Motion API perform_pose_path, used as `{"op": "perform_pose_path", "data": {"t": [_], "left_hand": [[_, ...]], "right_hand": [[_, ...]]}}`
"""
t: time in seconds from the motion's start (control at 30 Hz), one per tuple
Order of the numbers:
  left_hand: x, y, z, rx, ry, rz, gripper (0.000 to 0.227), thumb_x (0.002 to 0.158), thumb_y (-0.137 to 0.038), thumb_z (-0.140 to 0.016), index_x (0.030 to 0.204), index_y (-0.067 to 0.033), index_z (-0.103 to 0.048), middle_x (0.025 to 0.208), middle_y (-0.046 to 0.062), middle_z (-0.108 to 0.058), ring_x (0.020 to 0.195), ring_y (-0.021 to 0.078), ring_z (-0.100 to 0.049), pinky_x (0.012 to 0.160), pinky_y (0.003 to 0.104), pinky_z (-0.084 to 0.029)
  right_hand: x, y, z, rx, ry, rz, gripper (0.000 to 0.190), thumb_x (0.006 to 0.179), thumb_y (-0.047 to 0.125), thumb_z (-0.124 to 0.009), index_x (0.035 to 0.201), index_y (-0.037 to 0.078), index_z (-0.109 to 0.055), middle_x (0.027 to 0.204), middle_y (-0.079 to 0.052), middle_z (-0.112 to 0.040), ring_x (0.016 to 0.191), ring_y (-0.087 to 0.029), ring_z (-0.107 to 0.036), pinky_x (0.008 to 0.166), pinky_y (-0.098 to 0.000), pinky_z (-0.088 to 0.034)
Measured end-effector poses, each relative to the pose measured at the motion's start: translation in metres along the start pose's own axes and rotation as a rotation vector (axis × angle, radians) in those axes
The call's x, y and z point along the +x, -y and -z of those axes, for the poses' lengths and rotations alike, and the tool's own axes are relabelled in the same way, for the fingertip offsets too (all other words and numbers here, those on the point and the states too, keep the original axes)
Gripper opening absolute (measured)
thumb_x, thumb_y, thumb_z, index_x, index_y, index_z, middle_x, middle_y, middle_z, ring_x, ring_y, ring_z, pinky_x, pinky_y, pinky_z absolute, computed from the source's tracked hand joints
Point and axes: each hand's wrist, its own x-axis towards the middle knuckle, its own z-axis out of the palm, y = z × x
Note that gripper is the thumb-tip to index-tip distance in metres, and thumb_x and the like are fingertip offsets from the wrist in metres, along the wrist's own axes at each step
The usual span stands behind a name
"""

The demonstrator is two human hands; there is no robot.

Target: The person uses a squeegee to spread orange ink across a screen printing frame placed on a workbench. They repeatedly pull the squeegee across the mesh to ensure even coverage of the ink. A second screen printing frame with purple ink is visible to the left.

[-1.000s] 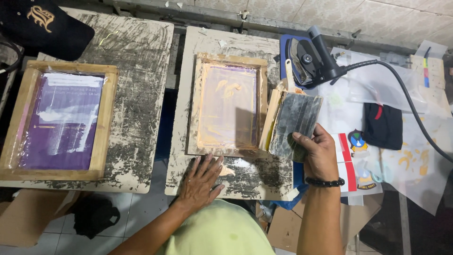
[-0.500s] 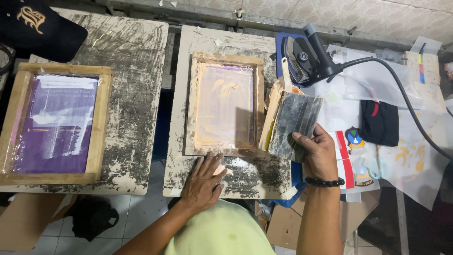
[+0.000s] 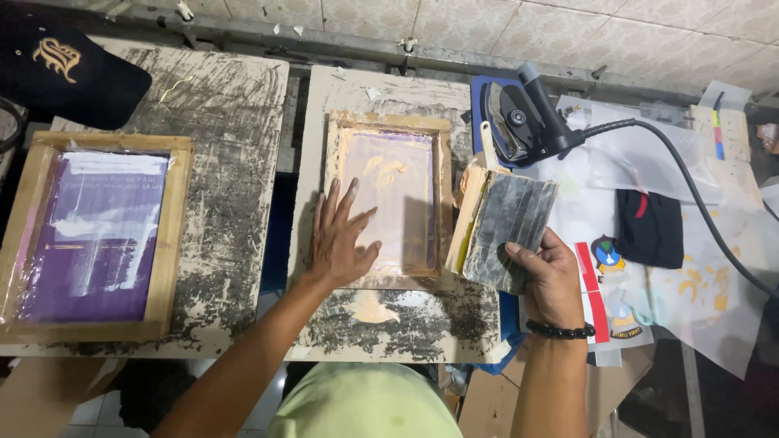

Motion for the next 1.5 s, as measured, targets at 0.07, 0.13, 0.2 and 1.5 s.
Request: {"op": "perform_pose_path", "data": {"t": [0.07, 0.13, 0.2, 1.5], "left_hand": [[0.021, 0.019, -0.016, 0.038, 0.021, 0.024, 0.062, 0.082, -0.042, -0.069, 0.136, -0.0120, -0.068, 0.172, 0.015, -0.022, 0.159, 0.0438, -0.007, 0.125, 0.060, -0.008], [0.040, 0.033, -0.029, 0.074, 0.045, 0.044, 0.066, 0.082, -0.044, -0.070, 0.139, -0.0096, -0.067, 0.174, 0.014, -0.019, 0.160, 0.0425, -0.006, 0.126, 0.060, -0.005], [0.056, 0.042, -0.038, 0.131, 0.087, 0.059, 0.067, 0.087, -0.050, -0.064, 0.141, -0.0110, -0.065, 0.175, 0.011, -0.018, 0.161, 0.0402, -0.004, 0.127, 0.060, 0.002], [0.013, 0.049, -0.022, -0.006, -0.047, 0.328, 0.064, 0.103, -0.036, -0.048, 0.160, -0.0096, -0.035, 0.170, 0.018, -0.020, 0.159, 0.0365, -0.012, 0.124, 0.053, -0.018]], "right_hand": [[0.001, 0.002, -0.003, -0.001, -0.009, 0.004, 0.034, 0.082, -0.005, -0.070, 0.115, 0.000, -0.064, 0.086, -0.013, -0.071, 0.077, -0.024, -0.074, 0.070, -0.0361, -0.062], [0.002, 0.004, -0.004, -0.001, -0.023, 0.008, 0.034, 0.082, -0.005, -0.070, 0.115, -0.001, -0.064, 0.086, -0.013, -0.071, 0.077, -0.024, -0.074, 0.071, -0.0360, -0.062], [0.003, 0.006, -0.006, 0.013, -0.029, 0.000, 0.034, 0.082, -0.005, -0.070, 0.115, -0.001, -0.064, 0.085, -0.014, -0.071, 0.077, -0.026, -0.075, 0.069, -0.0377, -0.063], [0.130, -0.089, -0.145, -1.486, 0.100, 0.071, 0.039, 0.086, 0.030, -0.066, 0.114, 0.006, -0.052, 0.096, -0.027, -0.071, 0.096, -0.050, -0.071, 0.081, -0.0597, -0.058]]}}
